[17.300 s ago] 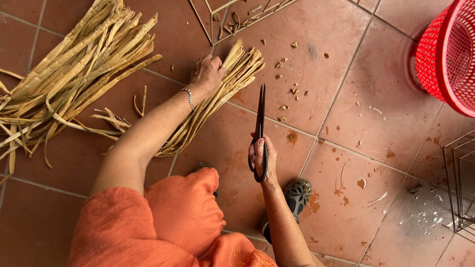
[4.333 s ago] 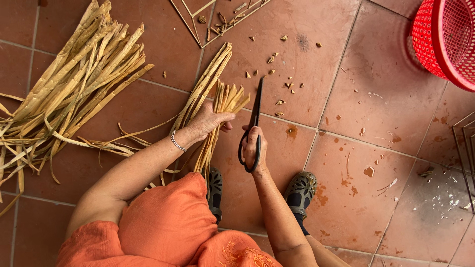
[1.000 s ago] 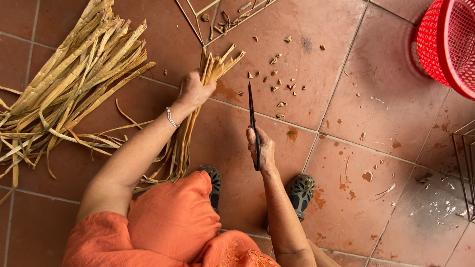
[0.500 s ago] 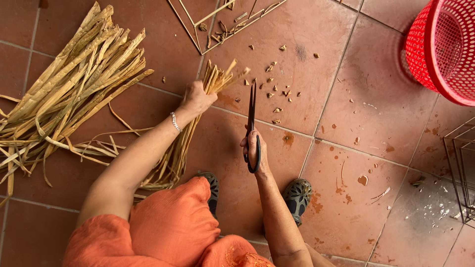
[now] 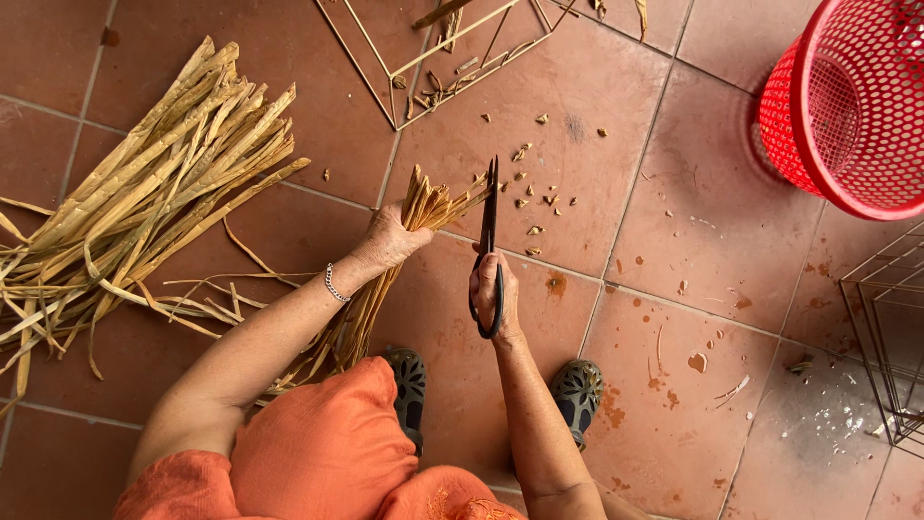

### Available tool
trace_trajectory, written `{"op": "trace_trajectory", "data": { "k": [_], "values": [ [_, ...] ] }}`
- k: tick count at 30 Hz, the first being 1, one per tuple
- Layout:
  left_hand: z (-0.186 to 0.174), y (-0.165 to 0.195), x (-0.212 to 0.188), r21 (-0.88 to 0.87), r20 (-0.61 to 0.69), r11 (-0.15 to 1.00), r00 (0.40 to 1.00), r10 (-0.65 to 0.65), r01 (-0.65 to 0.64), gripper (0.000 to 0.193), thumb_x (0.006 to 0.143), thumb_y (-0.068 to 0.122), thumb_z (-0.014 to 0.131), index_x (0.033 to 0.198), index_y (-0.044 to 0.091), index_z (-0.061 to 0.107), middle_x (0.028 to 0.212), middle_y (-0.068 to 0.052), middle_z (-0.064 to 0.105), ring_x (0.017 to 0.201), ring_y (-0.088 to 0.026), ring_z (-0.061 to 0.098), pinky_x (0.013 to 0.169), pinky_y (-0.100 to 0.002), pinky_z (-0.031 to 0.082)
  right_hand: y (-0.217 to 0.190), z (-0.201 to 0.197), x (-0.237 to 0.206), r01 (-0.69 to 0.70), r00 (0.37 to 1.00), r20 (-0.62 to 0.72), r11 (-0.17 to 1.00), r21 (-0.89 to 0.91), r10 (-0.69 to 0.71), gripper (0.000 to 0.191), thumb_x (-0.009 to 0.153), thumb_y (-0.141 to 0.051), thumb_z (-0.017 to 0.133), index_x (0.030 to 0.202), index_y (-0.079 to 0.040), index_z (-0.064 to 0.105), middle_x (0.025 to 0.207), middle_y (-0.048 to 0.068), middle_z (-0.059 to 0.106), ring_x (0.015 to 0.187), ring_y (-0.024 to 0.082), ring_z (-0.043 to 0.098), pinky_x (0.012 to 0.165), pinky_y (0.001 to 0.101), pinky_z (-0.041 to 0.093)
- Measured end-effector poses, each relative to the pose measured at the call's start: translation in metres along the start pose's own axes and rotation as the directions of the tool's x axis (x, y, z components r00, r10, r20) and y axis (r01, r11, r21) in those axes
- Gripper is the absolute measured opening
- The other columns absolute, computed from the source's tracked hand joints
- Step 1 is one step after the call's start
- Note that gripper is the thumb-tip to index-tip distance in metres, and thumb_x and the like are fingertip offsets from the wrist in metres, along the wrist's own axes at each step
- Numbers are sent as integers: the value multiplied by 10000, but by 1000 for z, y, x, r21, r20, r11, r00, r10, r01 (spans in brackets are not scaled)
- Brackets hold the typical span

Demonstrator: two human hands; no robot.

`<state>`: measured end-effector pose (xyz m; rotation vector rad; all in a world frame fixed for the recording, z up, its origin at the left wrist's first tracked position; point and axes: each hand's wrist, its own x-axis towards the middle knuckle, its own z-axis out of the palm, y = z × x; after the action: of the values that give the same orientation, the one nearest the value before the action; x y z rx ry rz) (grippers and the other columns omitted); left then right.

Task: The person trims the ends of a bundle of dried leaves using shears, then ties the bundle with a strip of dried leaf material. The trimmed pieces fall onto the tiled floor.

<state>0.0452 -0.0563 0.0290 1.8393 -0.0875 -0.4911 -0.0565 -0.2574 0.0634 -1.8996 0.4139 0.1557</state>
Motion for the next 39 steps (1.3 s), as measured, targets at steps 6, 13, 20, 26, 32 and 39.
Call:
{"op": "trace_trajectory", "data": {
  "k": [6, 13, 20, 26, 32, 39],
  "values": [
    [0, 0, 0, -52, 54, 997, 997, -61, 64, 188, 807, 119, 694, 993, 94, 683, 733, 6, 630, 708, -119, 614, 686, -328, 556, 5, 4, -7, -38, 997, -60, 991, 131, 46, 756, 1029, -646, 321, 1179, 18, 650, 533, -17, 452, 418, 95, 410, 404, 285, 354],
    [-7, 16, -1, -263, 87, 957, 991, -105, 124, 156, 811, 93, 694, 963, 77, 662, 690, 21, 633, 630, -85, 618, 582, -293, 540, 18, 3, 1, -11, 999, 46, 957, 289, -2, 815, 1035, -683, 326, 1401, 10, 551, 710, -48, 531, 581, 54, 474, 533, 248, 438],
    [-8, 16, -7, -328, 174, 933, 981, -92, 145, 174, 805, 68, 728, 962, 55, 655, 750, 10, 642, 691, -93, 630, 633, -295, 557, 5, 2, 1, 18, 1000, -6, 999, 30, -17, 724, 1037, -642, 325, 1255, -31, 647, 573, -29, 464, 490, 64, 451, 467, 264, 390],
    [-9, 15, -6, -306, 178, 932, 973, -144, 194, 204, 782, 72, 716, 979, 86, 664, 731, 5, 644, 659, -98, 638, 609, -296, 567, 11, 2, 1, -38, 996, -82, 999, 28, 40, 648, 1074, -588, 355, 1120, -33, 685, 557, 11, 492, 479, 124, 480, 469, 323, 397],
    [-9, 10, -5, -329, 118, 933, 986, -116, 149, 174, 814, 85, 732, 967, 33, 666, 743, -26, 666, 649, -106, 648, 590, -287, 561, 39, -9, 18, -99, 992, -125, 788, -608, 28, 559, 888, -610, 664, 1230, -169, 640, 728, 112, 729, 743, 341, 722, 690, 470, 545],
    [2, 13, 1, -420, 108, 889, 982, -154, 185, 306, 750, 74, 754, 1042, 66, 664, 760, -10, 677, 619, -108, 664, 536, -264, 575, 41, -27, 38, 33, 980, 135, 543, -839, 149, 717, 844, -411, 728, 1502, -299, 468, 1178, 194, 704, 1016, 429, 685, 865, 535, 544]
  ]
}}
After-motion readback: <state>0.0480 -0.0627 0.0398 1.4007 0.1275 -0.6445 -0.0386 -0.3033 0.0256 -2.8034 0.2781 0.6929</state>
